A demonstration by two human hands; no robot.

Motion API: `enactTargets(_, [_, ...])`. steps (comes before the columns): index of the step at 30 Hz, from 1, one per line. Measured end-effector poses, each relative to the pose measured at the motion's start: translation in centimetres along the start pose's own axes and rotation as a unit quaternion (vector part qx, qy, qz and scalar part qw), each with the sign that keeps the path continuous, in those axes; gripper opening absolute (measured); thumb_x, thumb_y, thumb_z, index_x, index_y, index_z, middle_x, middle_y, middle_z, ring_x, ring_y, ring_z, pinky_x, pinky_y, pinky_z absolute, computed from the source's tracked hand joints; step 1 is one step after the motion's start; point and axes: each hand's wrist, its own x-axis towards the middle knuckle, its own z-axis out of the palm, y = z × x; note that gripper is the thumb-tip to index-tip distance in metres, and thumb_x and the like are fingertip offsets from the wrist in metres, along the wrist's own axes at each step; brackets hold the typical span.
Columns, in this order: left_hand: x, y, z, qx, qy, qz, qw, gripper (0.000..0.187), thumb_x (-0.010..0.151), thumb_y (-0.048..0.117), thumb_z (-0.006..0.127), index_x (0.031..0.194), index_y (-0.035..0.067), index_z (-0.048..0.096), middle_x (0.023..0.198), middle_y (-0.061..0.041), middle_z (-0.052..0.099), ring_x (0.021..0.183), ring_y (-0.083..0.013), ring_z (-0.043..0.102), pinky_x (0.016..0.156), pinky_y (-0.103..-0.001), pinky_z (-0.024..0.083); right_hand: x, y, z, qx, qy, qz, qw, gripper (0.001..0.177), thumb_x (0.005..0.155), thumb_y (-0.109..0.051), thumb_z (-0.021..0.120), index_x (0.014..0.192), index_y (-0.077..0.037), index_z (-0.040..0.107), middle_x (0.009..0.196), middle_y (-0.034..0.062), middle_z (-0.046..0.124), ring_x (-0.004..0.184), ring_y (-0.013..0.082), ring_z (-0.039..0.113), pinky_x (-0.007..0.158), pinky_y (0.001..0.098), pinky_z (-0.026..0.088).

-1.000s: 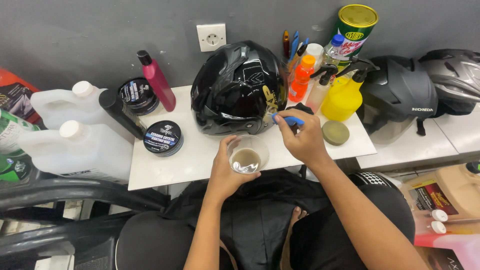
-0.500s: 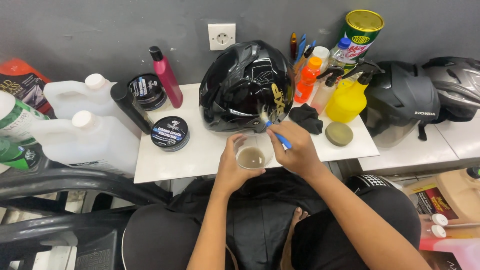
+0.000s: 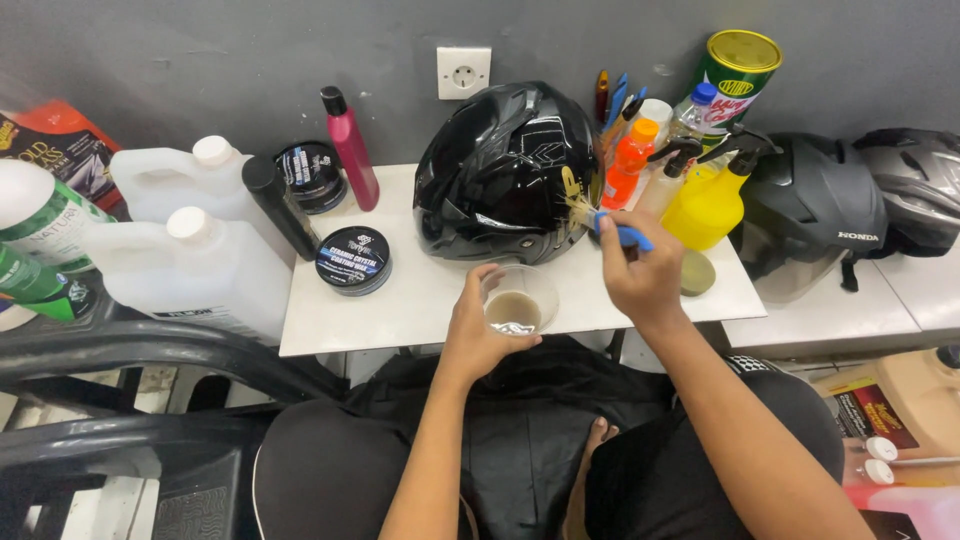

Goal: The person applies a liquid coating to a black motorcycle helmet using a brush dipped in a plastic cup. They systematically cover the front and side surfaces, rotating the helmet to access different areas.

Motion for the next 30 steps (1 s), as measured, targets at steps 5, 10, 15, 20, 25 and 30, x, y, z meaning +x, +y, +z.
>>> enactTargets(5, [0.0,-0.2,-0.4,-0.001,-0.001,0.012,1.0,0.106,0.051,0.013,0.097,0.14,0.006,0.04,0.141,-0.022,0.057,0.138,-0.0431,0.046,0.117,-0.054,0.037,-1.8,-2.8,3.8,-0.07,-0.03,-0.122,0.99,0.002,0.094,0.0,0.072,0.093,-0.002,0.073,0.07,0.0118,0.065,0.06,0.0303,0.064,0.057,0.0338,0.054])
enactTargets(10, [-0.1,-0.8,-1.0,0.01,-0.003,0.022,1.0,0.106,0.051,0.017,0.097,0.139,0.005,0.04,0.14,-0.023,0.056,0.137,-0.0445,0.046,0.117,-0.055,0.037,-1.4,-5.1,5.4,0.008,-0.08,-0.114,0.99,0.004,0.093,0.0,0.071,0.094,-0.002,0.074,0.069,0.0084,0.062,0.06,0.0263,0.064,0.058,0.0314,0.055])
enactTargets(15, [-0.2,-0.6,-1.4,0.007,0.011,0.004,1.0,0.106,0.05,0.013,0.097,0.139,0.005,0.041,0.139,-0.021,0.058,0.137,-0.0416,0.047,0.117,-0.053,0.037,-0.2,-2.9,4.2,0.071,-0.048,-0.049,0.995,0.006,0.091,0.007,0.075,0.092,0.001,0.075,0.075,0.0153,0.072,0.063,0.034,0.069,0.061,0.037,0.056])
enactTargets(20, [-0.2,-0.7,-1.1,-0.007,0.013,0.002,1.0,0.106,0.05,0.013,0.097,0.14,0.004,0.041,0.14,-0.021,0.058,0.138,-0.0417,0.047,0.117,-0.052,0.036,0.4,-0.4,1.3,0.016,-0.017,-0.053,0.998,0.004,0.098,0.001,0.073,0.094,0.001,0.075,0.079,0.0154,0.071,0.066,0.0336,0.068,0.061,0.0369,0.053])
enactTargets(25, [-0.3,-0.6,-1.2,0.0,0.009,0.015,1.0,0.105,0.051,0.013,0.096,0.14,0.005,0.04,0.141,-0.021,0.057,0.138,-0.0421,0.046,0.117,-0.052,0.036,0.0,-1.4,2.2,-0.092,-0.002,-0.148,0.985,0.004,0.099,-0.001,0.071,0.095,-0.001,0.073,0.076,0.0115,0.068,0.064,0.0323,0.066,0.061,0.0353,0.054])
enactTargets(30, [-0.3,-1.3,-1.1,0.01,0.005,0.016,1.0,0.106,0.051,0.018,0.097,0.139,0.006,0.04,0.141,-0.02,0.057,0.138,-0.041,0.047,0.118,-0.052,0.037,-1.9,-3.3,5.8,-0.086,-0.074,-0.189,0.975,0.004,0.092,-0.005,0.074,0.088,-0.004,0.072,0.064,0.0056,0.059,0.055,0.0217,0.06,0.054,0.0281,0.052])
